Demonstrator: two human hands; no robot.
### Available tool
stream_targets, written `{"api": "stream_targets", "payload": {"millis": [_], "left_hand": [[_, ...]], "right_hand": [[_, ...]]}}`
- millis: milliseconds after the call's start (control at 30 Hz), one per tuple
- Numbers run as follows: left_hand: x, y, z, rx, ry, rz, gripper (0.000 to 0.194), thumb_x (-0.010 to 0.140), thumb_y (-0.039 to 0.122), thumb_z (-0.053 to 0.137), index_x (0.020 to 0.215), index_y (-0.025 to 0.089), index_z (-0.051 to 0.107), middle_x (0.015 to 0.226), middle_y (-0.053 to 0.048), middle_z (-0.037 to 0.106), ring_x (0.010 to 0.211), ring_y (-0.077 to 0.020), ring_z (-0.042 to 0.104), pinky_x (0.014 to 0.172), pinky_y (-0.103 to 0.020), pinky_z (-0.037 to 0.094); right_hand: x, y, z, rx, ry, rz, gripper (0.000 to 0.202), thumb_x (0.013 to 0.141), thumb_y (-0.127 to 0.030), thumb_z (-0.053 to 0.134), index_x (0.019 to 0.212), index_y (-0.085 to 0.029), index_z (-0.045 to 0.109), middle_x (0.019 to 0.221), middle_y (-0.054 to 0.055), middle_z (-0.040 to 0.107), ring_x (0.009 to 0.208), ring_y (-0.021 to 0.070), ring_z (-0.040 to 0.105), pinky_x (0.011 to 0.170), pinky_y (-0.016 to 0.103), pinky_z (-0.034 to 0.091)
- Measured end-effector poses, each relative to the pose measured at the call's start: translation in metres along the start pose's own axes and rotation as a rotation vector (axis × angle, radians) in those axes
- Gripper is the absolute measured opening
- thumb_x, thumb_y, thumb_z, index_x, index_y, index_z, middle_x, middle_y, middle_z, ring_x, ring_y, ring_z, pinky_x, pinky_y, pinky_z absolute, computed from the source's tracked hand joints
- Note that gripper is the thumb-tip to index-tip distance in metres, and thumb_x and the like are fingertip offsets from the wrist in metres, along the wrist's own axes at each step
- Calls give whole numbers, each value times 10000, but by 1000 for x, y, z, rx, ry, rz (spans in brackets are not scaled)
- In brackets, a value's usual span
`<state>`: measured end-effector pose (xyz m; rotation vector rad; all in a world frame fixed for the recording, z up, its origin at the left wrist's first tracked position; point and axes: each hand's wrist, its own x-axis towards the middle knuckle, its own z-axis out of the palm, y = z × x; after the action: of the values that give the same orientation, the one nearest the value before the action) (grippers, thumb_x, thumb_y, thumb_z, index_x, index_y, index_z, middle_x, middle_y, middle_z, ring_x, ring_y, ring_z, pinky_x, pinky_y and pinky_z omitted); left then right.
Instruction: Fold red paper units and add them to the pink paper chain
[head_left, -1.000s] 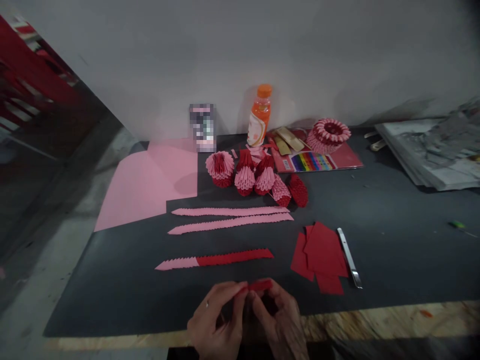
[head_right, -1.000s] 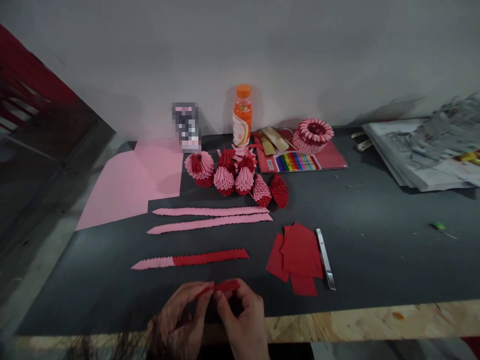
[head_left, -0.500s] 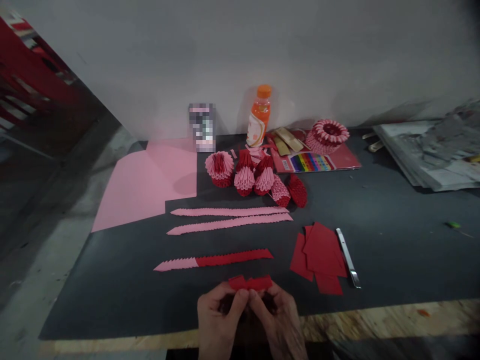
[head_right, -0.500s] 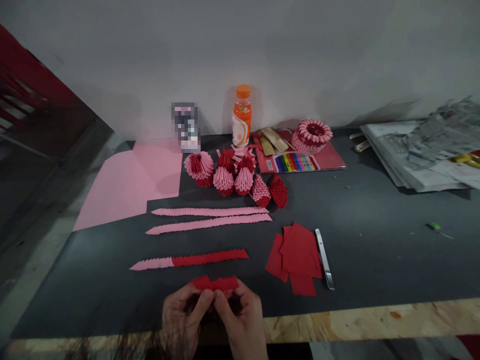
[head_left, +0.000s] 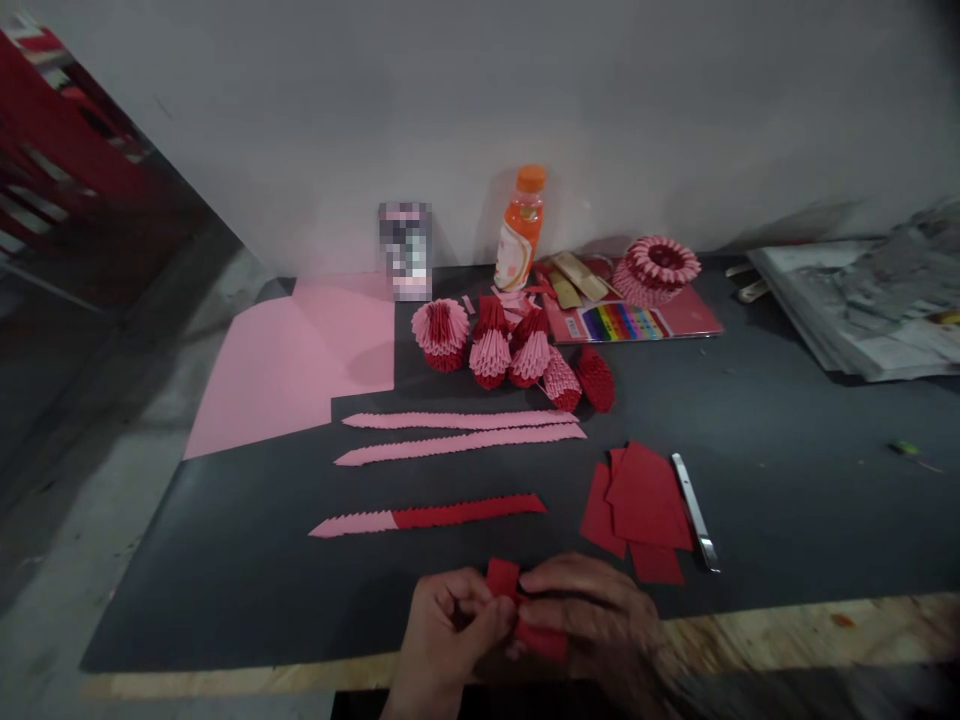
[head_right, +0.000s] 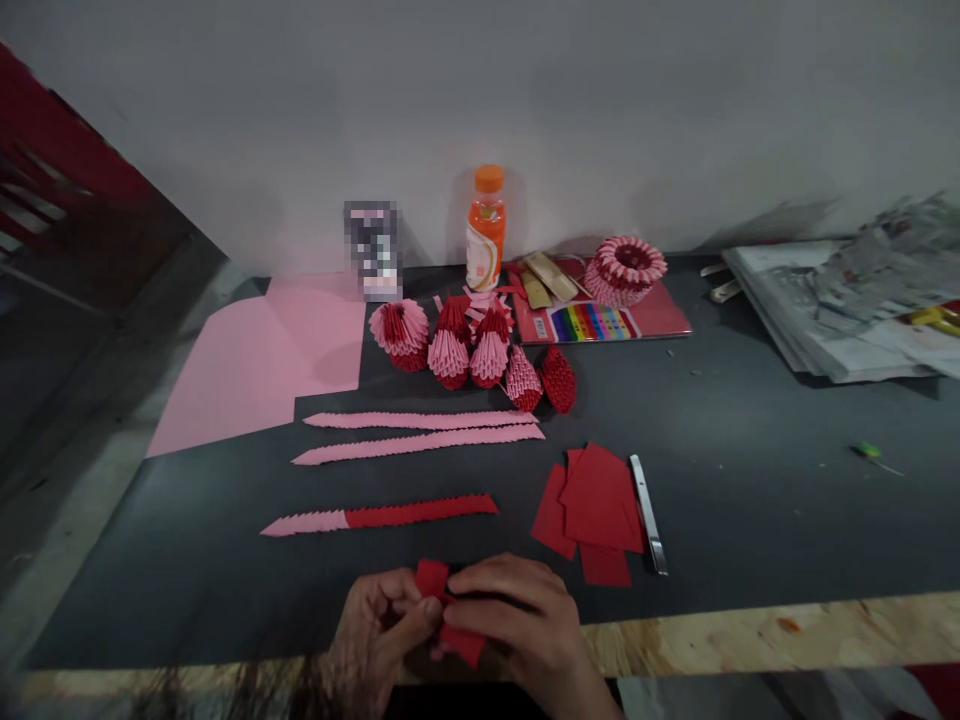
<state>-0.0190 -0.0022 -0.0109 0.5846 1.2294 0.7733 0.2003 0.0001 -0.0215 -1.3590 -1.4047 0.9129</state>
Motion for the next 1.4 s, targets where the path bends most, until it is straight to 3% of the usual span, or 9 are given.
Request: {"api": "stream_targets", "payload": {"millis": [133, 267, 467, 600, 767, 1000, 1133, 1267, 1400], "left_hand": [[1, -3, 0, 42, 4, 9, 647, 721, 801, 1128, 652, 211, 871, 605, -65, 838, 575, -170, 707, 631, -283, 552], [2, -10, -3, 117, 120, 107, 714, 785, 897, 1027, 658, 210, 875, 619, -53, 816, 589, -155, 653, 621, -275, 487], [3, -19, -10, 158, 93, 128, 698, 791, 884, 1022, 675, 213, 867, 646, -41, 800, 627, -154, 651, 637, -273, 477], [1, -6, -7, 163, 47, 102, 662, 773, 850, 1035, 681, 216, 866, 633, -47, 813, 617, -167, 679, 640, -280, 519], [2, 19, 0, 275, 29, 112, 420, 842, 601, 1014, 710, 220, 899, 645, -50, 857, 625, -193, 747, 654, -291, 578], [1, 8, 13, 511, 236, 518, 243, 1073, 453, 801, 931, 335, 959, 827, -32, 963, 746, -297, 898, 720, -382, 740], [3, -4, 16, 649, 318, 652, 208, 1086, 323, 769, 892, 327, 846, 745, 5, 882, 645, -245, 849, 636, -320, 683], [8, 0, 14, 700, 337, 825, 219, 1043, 170, 729, 866, 297, 749, 728, 37, 851, 602, -179, 837, 599, -240, 637], [9, 5, 12, 670, 279, 959, 239, 959, 71, 722, 915, 305, 746, 749, 66, 841, 599, -155, 830, 616, -216, 641]], "right_hand": [[6, -7, 3, 72, -113, -84, 147, 1021, -347, 978, 982, -480, 1023, 1024, -21, 1010, 811, 211, 980, 743, 282, 750], [6, -7, 18, 119, -40, 60, 56, 947, -371, 992, 891, -376, 989, 854, -11, 961, 728, 242, 951, 704, 311, 760], [0, -2, 29, 110, 43, 196, 110, 894, -286, 950, 859, -388, 966, 662, -103, 872, 544, 159, 849, 557, 187, 607], [-1, -1, 26, 113, 44, 227, 112, 879, -289, 972, 825, -386, 964, 652, -101, 867, 529, 153, 841, 550, 180, 596], [-1, -1, 25, 102, 111, 238, 127, 786, -384, 1089, 881, -412, 1008, 688, -55, 896, 598, 221, 890, 630, 279, 727], [1, -14, 36, 88, 200, 295, 169, 864, -546, 1066, 917, -390, 1027, 724, 1, 917, 638, 237, 898, 629, 253, 752], [2, -24, 41, 102, 232, 286, 151, 887, -515, 1042, 865, -369, 1011, 750, 11, 936, 656, 230, 917, 636, 224, 744], [3, -29, 45, 134, 222, 160, 5, 929, -389, 1013, 925, -392, 1013, 765, -14, 943, 638, 219, 910, 627, 230, 744], [5, -28, 46, 133, 149, -51, 164, 964, -283, 985, 1002, -439, 1020, 809, -33, 959, 688, 227, 922, 661, 277, 770]]}}
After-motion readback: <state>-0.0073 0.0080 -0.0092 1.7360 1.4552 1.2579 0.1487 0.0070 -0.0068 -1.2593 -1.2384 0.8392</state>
